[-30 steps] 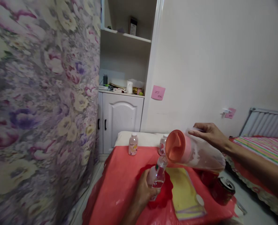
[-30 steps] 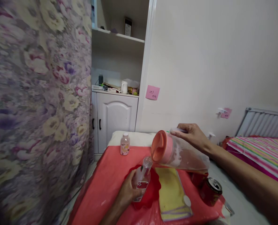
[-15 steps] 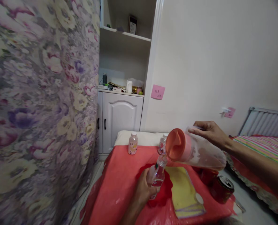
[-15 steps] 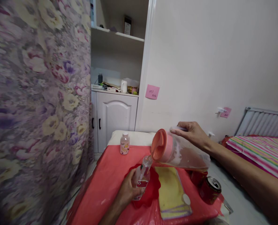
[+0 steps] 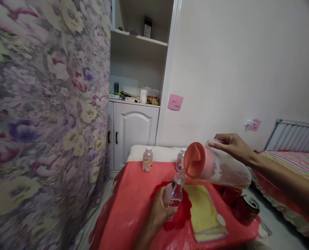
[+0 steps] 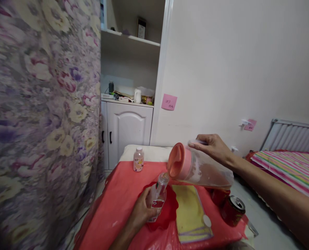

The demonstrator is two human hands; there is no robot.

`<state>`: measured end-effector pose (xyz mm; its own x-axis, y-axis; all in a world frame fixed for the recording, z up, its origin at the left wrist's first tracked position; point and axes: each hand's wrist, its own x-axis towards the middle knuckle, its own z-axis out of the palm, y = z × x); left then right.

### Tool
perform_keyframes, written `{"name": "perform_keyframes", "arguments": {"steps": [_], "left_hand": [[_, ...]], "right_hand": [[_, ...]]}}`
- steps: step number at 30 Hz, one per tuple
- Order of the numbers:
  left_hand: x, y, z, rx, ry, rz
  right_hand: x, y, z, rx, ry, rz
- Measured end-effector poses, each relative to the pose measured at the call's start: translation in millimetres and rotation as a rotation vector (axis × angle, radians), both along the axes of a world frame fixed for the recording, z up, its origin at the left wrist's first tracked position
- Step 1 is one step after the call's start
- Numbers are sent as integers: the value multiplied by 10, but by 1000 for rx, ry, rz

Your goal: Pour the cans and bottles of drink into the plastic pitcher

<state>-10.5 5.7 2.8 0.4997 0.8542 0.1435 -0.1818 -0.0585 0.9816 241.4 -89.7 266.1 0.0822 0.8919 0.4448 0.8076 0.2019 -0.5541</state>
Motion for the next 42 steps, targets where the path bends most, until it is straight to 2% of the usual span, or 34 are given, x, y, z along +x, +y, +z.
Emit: {"name": "perform_keyframes", "arguments": {"steps": [15, 33, 42], "left_hand": [[-23, -40, 87, 13, 55, 42], [0, -25, 66, 17, 69, 58], [-1, -31, 57, 11, 36, 35]], "right_hand": [[6, 8, 18, 19, -45, 3], [-13, 17, 55, 24, -154, -22], [-7, 24, 51, 6, -126, -11]]}}
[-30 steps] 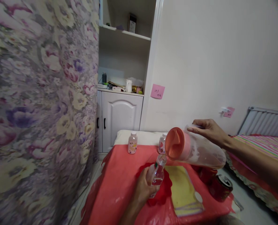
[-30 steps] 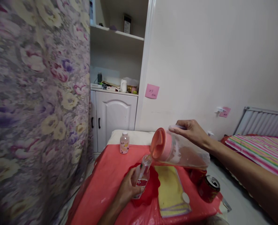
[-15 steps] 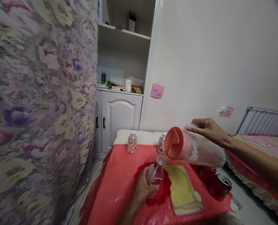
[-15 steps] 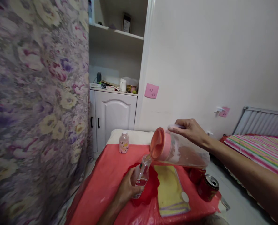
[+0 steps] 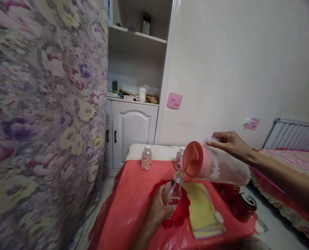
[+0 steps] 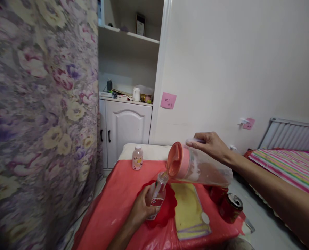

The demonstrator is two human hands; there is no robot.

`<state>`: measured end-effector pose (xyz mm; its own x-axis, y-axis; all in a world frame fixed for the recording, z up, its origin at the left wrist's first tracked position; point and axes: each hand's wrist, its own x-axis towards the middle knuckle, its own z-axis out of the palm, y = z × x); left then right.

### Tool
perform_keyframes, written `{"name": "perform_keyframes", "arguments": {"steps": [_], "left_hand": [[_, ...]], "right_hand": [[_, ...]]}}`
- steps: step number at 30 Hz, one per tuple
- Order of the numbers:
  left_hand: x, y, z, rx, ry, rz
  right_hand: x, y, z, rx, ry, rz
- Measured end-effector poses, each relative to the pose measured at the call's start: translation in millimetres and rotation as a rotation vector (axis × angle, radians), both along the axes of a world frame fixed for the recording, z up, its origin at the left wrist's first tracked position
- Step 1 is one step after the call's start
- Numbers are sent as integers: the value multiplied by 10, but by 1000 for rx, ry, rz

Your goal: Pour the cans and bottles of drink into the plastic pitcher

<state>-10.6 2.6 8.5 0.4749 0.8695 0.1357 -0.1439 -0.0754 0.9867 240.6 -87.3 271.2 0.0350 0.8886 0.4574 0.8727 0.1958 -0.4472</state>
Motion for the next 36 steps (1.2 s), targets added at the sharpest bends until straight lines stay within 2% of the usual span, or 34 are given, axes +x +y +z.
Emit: {"name": "perform_keyframes", "arguments": {"steps": [20, 30, 36], "left_hand": [[11, 18, -18, 25, 62, 48], [15, 51, -102, 22, 10, 38], [15, 54, -110, 8, -37, 26]], "right_hand": [[-9, 14, -38, 12, -9, 12], [-73, 34, -81, -1, 2, 12], [-24, 43, -197, -15, 150, 38]]}}
